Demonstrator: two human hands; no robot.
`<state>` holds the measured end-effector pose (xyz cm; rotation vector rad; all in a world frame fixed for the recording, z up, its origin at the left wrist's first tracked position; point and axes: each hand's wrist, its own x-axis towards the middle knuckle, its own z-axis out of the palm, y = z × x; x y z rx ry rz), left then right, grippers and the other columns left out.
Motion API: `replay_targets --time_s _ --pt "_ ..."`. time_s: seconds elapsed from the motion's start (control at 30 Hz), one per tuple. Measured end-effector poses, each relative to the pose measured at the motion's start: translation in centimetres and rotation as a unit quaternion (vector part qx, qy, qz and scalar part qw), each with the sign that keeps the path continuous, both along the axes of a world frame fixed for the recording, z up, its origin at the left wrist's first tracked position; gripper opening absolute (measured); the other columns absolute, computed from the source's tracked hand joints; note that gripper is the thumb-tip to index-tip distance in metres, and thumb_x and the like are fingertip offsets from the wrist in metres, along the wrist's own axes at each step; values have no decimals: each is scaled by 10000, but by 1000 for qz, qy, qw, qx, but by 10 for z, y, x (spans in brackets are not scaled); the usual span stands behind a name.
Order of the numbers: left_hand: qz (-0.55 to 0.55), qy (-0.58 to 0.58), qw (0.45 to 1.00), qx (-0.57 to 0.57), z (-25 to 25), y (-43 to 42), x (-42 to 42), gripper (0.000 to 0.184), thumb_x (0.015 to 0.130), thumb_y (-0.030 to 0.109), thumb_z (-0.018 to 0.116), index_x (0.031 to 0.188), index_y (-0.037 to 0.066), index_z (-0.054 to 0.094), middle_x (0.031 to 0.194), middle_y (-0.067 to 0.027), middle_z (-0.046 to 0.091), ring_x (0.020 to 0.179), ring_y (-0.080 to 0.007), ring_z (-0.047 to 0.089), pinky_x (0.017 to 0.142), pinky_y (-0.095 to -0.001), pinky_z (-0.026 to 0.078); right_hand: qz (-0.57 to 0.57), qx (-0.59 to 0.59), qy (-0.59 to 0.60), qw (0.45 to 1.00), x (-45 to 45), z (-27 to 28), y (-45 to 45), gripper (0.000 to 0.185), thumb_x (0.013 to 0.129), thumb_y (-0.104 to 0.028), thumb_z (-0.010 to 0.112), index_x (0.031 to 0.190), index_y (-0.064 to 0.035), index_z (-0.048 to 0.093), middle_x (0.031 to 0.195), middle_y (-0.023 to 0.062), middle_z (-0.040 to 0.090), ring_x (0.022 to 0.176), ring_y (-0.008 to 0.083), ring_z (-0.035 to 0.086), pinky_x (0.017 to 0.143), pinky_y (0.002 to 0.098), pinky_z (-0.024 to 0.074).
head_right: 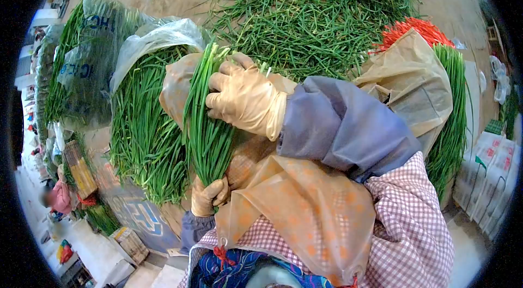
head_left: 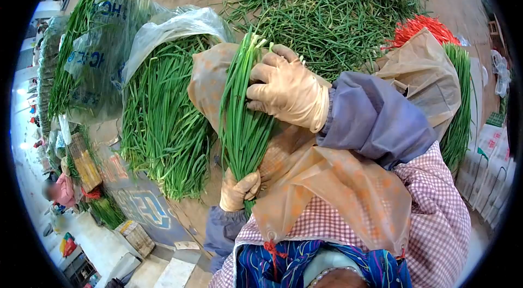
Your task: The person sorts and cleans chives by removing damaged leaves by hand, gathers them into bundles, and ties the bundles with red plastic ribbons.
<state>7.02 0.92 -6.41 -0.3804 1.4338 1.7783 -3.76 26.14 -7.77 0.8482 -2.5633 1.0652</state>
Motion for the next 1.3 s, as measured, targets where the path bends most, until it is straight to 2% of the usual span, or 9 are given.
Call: replay_targets --time_s 0.1,0.27,0.4,0.5,0.67,1.0,1.1,1.23,1.3 --pt "-1 10 1000 3 -2 1 -2 454 831 250 682 1162 -7 508 578 -8 473 415 -67 348 380 -220 250 62 -242 -90 964 0 0 10 91 819 -79 698 901 -50 676 900 65 635 881 240 601 798 343 484" --pt "-16 14 999 27 -8 -1 -4 484 824 255 662 1185 -17 490 517 -10 444 370 -78 321 378 -243 272 114 -473 -487 725 7 47 65 96 873 -120 658 863 -26 678 771 42 673 658 108 615 571 258 498" --pt "19 -18 997 73 -13 -7 0 478 822 259 718 1150 -17 507 618 -29 494 430 -68 363 385 -213 242 82 -622 -280 726 -16 1 148 285 920 -288 615 1095 -62 608 553 -51 415 460 61 454 426 207 343" --pt "12 -13 996 84 -16 -5 0 492 834 258 701 1179 -22 493 576 -26 476 403 -76 351 383 -223 251 -266 -303 -282 871 -19 1 157 203 924 -205 640 1040 -46 687 641 -20 570 504 71 497 480 218 413" --pt "-15 16 998 56 -17 -6 -1 505 857 265 675 1221 -25 478 504 -11 437 365 -86 334 377 -246 258 -152 -204 -358 899 -4 14 82 454 820 -371 742 1091 -15 668 985 132 680 955 218 639 855 324 511" --pt "-46 48 997 -50 -6 -3 -3 435 840 266 657 1141 -22 531 523 -13 464 389 -89 358 389 -244 257 27 -51 -278 959 -8 -27 58 202 804 -213 721 880 -26 710 793 132 638 767 322 629 703 402 503" --pt "-49 67 994 -66 -4 -1 -5 407 840 261 651 1114 -22 548 539 -18 480 393 -91 364 391 -245 259 -49 -193 -328 923 -4 -34 49 149 804 -168 710 864 -32 708 778 128 640 735 329 622 660 410 500" --pt "-39 36 997 -62 -3 -5 -4 386 832 232 673 1110 -5 552 600 -17 512 431 -82 391 398 -234 268 -174 -72 14 982 -17 -62 86 91 822 -121 696 860 -42 668 802 130 663 748 268 656 677 379 540" --pt "-38 20 998 -48 -5 -8 -3 386 826 217 683 1117 2 548 627 -15 526 450 -76 403 401 -226 271 -352 29 -113 929 -27 -62 126 127 831 -115 694 929 -37 679 881 130 677 822 264 658 756 377 548"
